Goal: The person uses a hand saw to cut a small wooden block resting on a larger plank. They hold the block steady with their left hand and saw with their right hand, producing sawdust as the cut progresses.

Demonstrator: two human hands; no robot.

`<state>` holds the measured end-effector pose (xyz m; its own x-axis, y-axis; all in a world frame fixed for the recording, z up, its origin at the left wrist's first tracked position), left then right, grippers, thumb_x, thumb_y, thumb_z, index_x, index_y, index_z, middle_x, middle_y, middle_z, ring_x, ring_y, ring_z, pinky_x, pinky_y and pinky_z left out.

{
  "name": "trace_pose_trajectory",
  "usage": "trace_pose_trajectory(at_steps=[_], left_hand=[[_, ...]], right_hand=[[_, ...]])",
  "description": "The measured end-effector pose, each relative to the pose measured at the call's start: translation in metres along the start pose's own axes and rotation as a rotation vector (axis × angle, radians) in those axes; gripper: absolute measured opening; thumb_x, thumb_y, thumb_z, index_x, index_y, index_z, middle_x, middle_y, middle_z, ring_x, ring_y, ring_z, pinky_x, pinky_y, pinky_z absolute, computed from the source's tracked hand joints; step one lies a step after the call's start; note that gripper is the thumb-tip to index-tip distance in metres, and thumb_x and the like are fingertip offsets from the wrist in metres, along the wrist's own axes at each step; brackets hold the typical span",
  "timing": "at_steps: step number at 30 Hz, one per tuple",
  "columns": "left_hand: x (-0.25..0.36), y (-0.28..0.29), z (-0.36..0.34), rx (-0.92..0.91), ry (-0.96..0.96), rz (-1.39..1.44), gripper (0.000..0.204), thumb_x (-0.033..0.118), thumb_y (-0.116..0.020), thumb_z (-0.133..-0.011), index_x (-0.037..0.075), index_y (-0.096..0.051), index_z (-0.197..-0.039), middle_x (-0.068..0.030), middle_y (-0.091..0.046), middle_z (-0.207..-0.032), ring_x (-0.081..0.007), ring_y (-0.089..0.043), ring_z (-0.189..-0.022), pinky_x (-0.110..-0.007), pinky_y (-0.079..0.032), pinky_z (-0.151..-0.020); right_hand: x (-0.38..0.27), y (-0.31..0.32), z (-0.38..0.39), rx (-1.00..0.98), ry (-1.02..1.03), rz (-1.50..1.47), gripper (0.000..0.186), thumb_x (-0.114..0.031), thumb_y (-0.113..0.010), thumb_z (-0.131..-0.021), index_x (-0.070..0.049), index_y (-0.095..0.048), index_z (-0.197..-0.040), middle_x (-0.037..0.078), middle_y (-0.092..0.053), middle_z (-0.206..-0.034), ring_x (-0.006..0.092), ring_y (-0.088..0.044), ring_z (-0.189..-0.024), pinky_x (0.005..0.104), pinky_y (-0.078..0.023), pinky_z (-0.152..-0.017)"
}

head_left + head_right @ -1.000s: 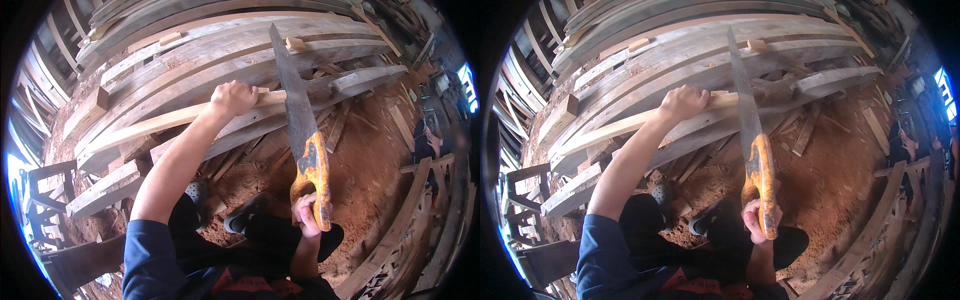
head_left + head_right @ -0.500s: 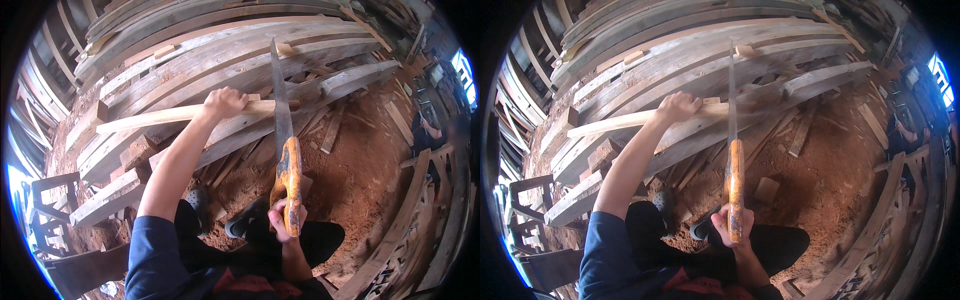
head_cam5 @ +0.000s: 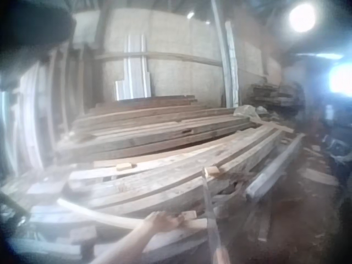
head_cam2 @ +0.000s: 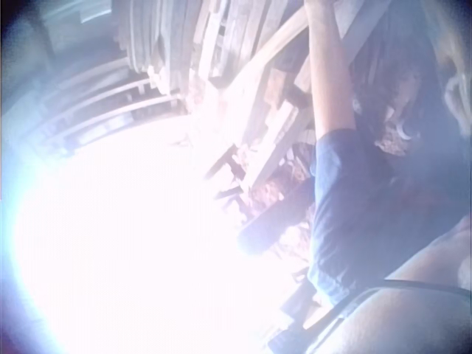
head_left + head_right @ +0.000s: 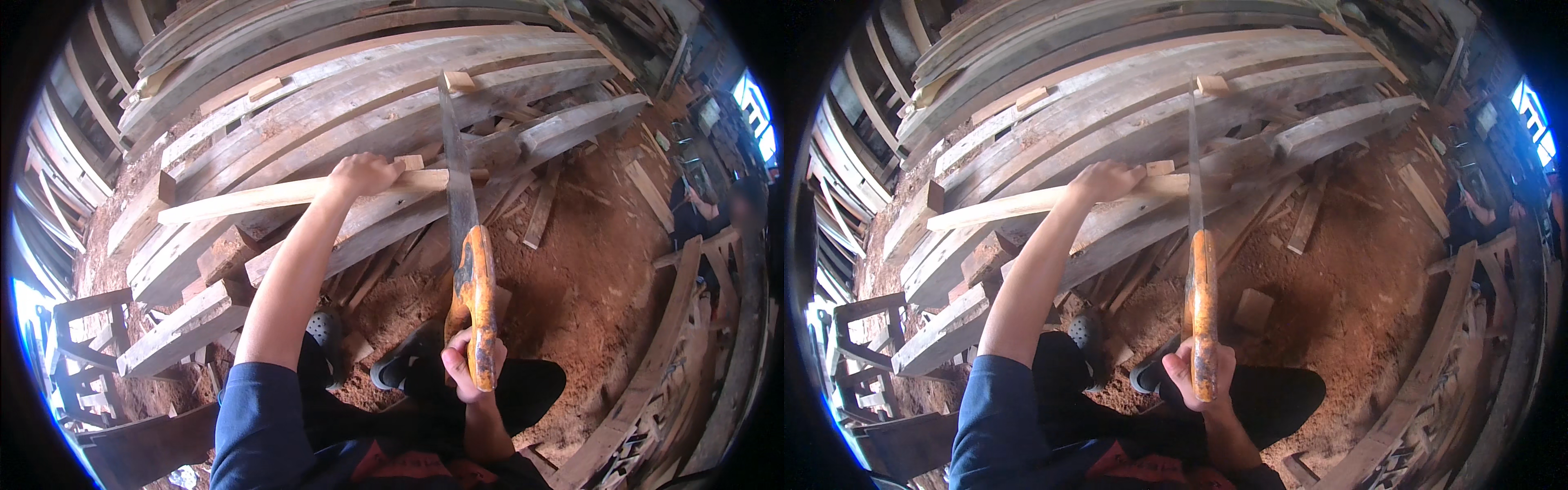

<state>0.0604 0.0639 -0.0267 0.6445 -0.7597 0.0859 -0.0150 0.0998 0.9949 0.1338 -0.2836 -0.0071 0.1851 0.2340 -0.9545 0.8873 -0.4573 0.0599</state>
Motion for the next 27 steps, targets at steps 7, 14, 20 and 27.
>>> trace_pose_trajectory(at_steps=[7, 14, 20, 27], left_hand=[[0.013, 0.027, 0.005, -0.186, 0.175, -0.073, 0.036, 0.030, -0.030, -0.102, 0.021, -0.055, -0.127, -0.0166, -0.064, -0.114, -0.0347, -0.060, -0.112, -0.047, -0.049, -0.092], [0.004, 0.033, 0.018, -0.285, 0.278, 0.055, 0.041, 0.030, -0.025, -0.104, 0.034, -0.040, -0.142, -0.0104, -0.068, -0.090, -0.0205, -0.070, -0.071, -0.036, -0.058, -0.070], [0.001, 0.028, 0.014, -0.297, 0.297, 0.092, 0.045, 0.019, -0.027, -0.103, 0.031, -0.037, -0.145, -0.0114, -0.067, -0.084, -0.0179, -0.069, -0.063, -0.033, -0.059, -0.062], [0.001, 0.029, 0.023, -0.196, 0.335, 0.257, 0.079, 0.071, -0.028, -0.086, 0.005, -0.066, -0.106, -0.0200, -0.068, -0.089, -0.0291, -0.067, -0.088, -0.044, -0.050, -0.085]], right_hand=[[0.009, 0.003, 0.004, -0.016, -0.051, -0.030, 0.018, -0.007, -0.073, -0.079, -0.003, -0.057, -0.070, 0.002, -0.055, -0.057, 0.0099, -0.050, -0.050, 0.0242, -0.038, -0.049], [0.011, 0.002, 0.006, -0.028, -0.075, -0.058, 0.021, -0.007, -0.073, -0.081, -0.004, -0.058, -0.067, 0.002, -0.055, -0.056, 0.0095, -0.051, -0.049, 0.0243, -0.038, -0.048], [0.014, 0.005, 0.004, -0.012, -0.010, -0.009, 0.020, -0.007, -0.072, -0.081, -0.004, -0.058, -0.067, 0.003, -0.056, -0.056, 0.0101, -0.051, -0.049, 0.0246, -0.039, -0.048], [0.021, 0.004, 0.015, -0.032, -0.059, -0.042, 0.016, -0.011, -0.066, -0.086, -0.001, -0.055, -0.080, 0.005, -0.057, -0.063, 0.0088, -0.052, -0.050, 0.0211, -0.039, -0.047]])
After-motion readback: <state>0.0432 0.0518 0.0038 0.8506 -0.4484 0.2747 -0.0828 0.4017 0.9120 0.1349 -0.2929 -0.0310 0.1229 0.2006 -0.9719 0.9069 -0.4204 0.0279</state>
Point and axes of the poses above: each hand's wrist, its own z-axis away from the middle knuckle, its own y-axis out of the back of the hand, x = y × z, the point moved 1 cm from there along -z, towards the middle knuckle
